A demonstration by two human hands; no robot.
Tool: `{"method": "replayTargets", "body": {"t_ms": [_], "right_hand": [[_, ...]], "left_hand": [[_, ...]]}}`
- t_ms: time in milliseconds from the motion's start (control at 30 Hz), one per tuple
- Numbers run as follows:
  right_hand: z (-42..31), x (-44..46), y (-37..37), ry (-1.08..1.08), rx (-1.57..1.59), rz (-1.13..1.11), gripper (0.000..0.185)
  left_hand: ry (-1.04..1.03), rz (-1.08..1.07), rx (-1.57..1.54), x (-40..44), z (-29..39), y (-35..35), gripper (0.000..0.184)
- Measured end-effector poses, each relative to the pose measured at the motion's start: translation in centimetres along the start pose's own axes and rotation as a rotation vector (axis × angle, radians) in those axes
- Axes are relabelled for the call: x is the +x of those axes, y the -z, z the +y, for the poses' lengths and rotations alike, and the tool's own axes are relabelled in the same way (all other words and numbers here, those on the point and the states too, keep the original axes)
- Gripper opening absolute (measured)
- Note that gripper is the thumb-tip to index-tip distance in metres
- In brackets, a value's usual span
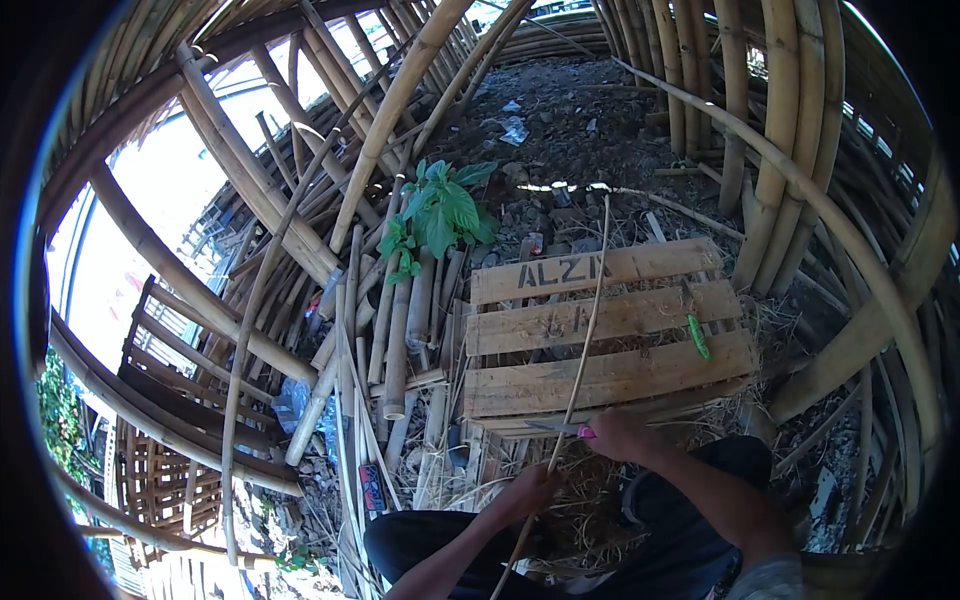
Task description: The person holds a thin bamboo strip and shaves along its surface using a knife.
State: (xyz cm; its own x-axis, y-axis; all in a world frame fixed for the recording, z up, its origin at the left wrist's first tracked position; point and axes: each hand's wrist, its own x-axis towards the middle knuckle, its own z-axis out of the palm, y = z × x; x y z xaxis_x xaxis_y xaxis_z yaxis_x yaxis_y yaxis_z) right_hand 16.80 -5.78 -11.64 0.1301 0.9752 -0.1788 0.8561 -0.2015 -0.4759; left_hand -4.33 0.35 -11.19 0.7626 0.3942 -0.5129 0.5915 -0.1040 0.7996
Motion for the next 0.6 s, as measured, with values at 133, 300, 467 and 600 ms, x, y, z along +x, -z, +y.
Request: {"method": "replayTargets", "body": {"t_ms": [133, 300, 467, 600], "right_hand": [[-0.7, 0.2, 1.8, -0.067, -0.083, 0.053, 0.026], [0.4, 0.3, 1.6, -0.107, -0.06, 0.112, 0.027], [-0.6, -0.1, 2.1, -0.071, -0.013, 0.017, 0.03], [-0.8, 0.0, 2.5, -0.068, -0.022, -0.005, 0.03]], "left_hand": [[-0.024, 0.002, -0.017, -0.5, 0.8, 0.5, 0.04], [0.02, -0.017, 0.017, -0.2, 1.1, 0.3, 0.042], [0.028, -0.044, 0.009, -0.1, 0.5, 0.1, 0.042], [0.033, -0.039, 0.015, -0.3, 0.8, 0.3, 0.044]]}}
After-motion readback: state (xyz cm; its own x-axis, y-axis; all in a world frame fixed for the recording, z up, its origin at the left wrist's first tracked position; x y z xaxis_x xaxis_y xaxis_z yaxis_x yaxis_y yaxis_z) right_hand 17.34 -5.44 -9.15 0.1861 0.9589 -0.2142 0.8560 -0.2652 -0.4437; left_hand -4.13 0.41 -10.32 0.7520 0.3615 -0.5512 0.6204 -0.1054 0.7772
